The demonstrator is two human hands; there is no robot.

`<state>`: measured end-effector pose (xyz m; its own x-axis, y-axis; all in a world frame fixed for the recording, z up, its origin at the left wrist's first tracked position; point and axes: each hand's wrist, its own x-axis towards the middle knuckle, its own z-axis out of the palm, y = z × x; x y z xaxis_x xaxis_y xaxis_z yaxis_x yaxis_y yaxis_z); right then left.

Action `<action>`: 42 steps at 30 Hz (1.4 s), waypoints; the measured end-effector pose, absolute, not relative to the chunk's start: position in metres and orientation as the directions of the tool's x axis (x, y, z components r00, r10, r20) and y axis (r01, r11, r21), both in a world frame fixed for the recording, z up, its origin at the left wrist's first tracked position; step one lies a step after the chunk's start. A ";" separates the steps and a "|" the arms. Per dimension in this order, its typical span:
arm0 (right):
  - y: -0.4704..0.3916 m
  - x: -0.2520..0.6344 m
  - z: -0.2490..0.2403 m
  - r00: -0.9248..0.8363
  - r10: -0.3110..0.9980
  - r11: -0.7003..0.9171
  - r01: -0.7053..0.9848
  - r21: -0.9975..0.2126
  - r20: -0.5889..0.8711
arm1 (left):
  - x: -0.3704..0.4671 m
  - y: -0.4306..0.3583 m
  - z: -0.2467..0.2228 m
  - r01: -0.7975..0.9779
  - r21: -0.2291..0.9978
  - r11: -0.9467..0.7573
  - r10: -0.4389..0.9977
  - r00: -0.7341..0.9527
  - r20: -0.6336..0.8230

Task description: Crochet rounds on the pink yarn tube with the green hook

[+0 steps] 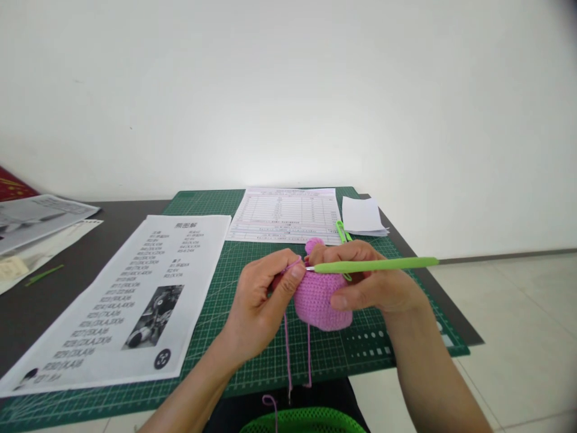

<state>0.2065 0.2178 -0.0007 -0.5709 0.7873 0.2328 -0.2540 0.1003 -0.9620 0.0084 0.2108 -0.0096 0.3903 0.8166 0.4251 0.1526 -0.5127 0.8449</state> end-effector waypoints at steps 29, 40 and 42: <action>0.233 0.212 -0.027 -0.656 0.635 0.326 -0.251 -0.911 0.408 | 0.005 0.217 -0.025 0.168 0.872 -0.459 0.857 0.342 0.385; 0.238 0.209 -0.026 -0.705 0.549 0.327 -0.313 -0.892 0.449 | 0.001 0.216 -0.024 0.141 0.797 -0.587 0.781 0.357 0.512; 0.238 0.210 -0.025 -0.696 0.570 0.305 -0.314 -0.899 0.437 | 0.001 0.215 -0.022 0.161 0.776 -0.610 0.770 0.349 0.533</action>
<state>0.2096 0.2379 -0.0250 -0.6960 0.5700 0.4365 -0.3144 0.3046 -0.8991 0.0011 0.2151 -0.0216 0.3493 0.7703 0.5334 0.1609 -0.6101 0.7758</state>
